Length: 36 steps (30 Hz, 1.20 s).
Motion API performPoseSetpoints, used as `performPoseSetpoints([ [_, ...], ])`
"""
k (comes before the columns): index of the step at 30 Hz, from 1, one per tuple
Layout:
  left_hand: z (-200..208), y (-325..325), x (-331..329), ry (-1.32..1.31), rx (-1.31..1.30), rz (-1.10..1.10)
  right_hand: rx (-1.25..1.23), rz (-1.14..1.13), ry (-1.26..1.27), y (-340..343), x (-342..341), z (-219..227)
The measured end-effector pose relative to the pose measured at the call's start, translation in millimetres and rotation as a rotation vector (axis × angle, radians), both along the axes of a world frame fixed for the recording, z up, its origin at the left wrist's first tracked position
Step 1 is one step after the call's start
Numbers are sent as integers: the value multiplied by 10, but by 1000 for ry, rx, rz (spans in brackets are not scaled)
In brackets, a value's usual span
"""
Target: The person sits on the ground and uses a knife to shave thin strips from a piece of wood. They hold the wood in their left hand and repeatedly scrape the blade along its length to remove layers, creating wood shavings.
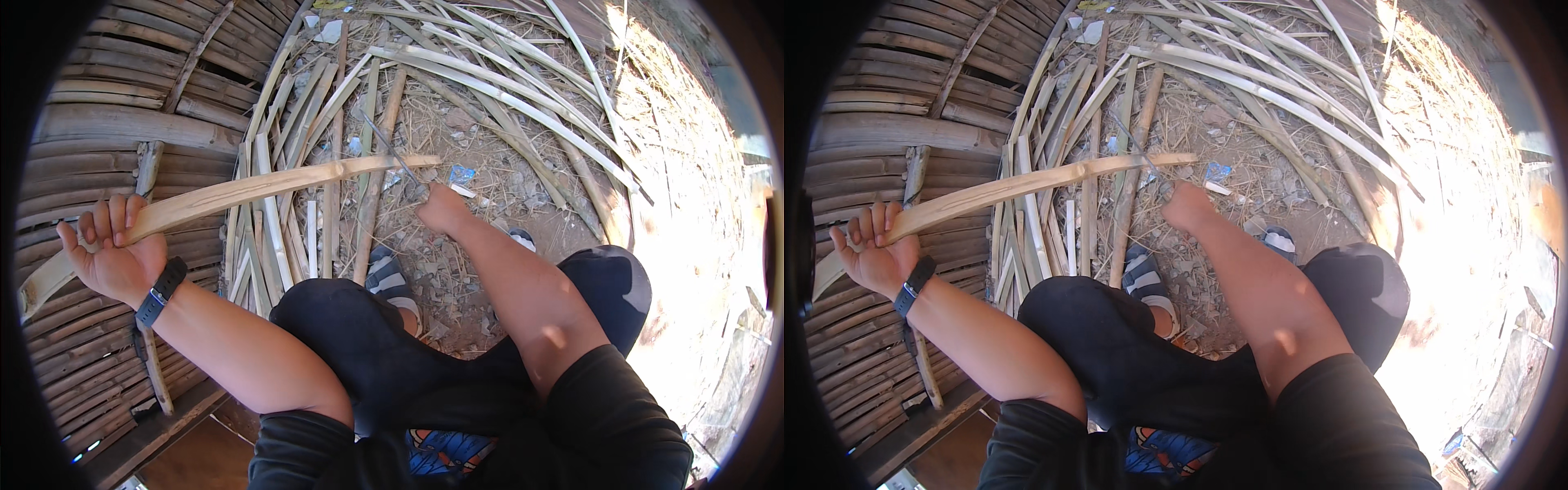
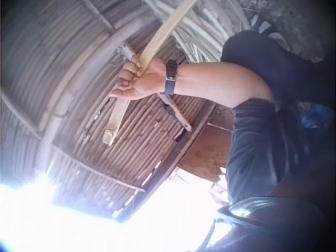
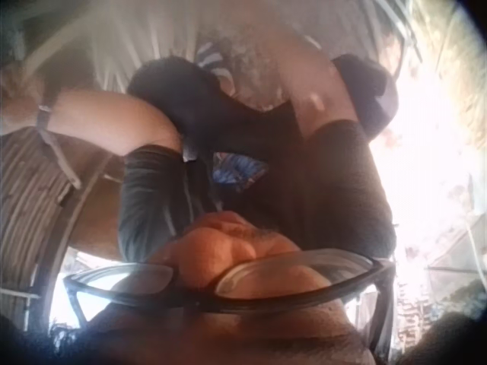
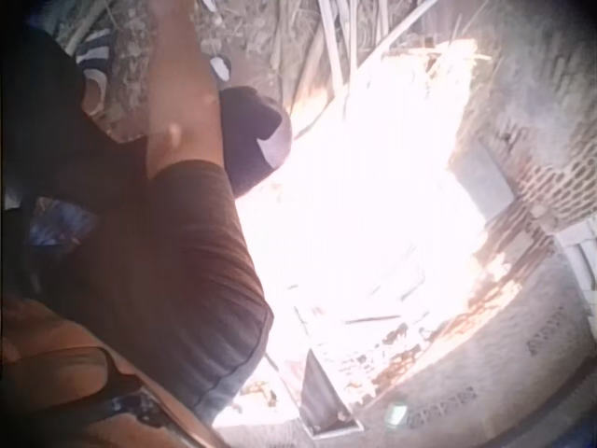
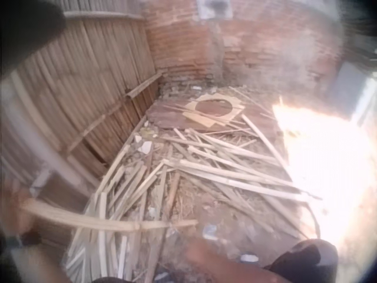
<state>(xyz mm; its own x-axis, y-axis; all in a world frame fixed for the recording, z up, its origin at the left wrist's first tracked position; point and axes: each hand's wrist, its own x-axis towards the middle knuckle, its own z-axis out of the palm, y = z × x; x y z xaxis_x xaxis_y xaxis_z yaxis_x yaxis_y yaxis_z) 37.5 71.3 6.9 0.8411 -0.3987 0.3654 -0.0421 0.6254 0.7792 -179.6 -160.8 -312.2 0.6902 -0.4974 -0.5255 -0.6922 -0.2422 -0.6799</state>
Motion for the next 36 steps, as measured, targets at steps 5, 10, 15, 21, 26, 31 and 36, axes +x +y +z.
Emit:
performPoseSetpoints([
  [5, 76, -161, -111, -32, 6, -19, -14, -118, -202, 415, 164, 338],
  [10, 56, -103, -82, -44, 8, -57, 78, 55, -385, 589, 208, 669],
  [15, 64, -90, -54, 0, 15, 23, -32, -175, -145, 403, -157, -295],
  [21, 74, -131, -56, -14, -2, 1, -105, -173, -68, 396, -63, -103],
  [26, 64, -116, -100, -32, 23, -27, -79, 16, -286, 543, 239, 686],
  [31, 45, -73, -54, -17, 16, -62, -134, 45, -356, 585, 143, 451],
  [36, 4, 13, 9, 8, 11, 19, 8, -172, -1, 265, -224, -391],
])
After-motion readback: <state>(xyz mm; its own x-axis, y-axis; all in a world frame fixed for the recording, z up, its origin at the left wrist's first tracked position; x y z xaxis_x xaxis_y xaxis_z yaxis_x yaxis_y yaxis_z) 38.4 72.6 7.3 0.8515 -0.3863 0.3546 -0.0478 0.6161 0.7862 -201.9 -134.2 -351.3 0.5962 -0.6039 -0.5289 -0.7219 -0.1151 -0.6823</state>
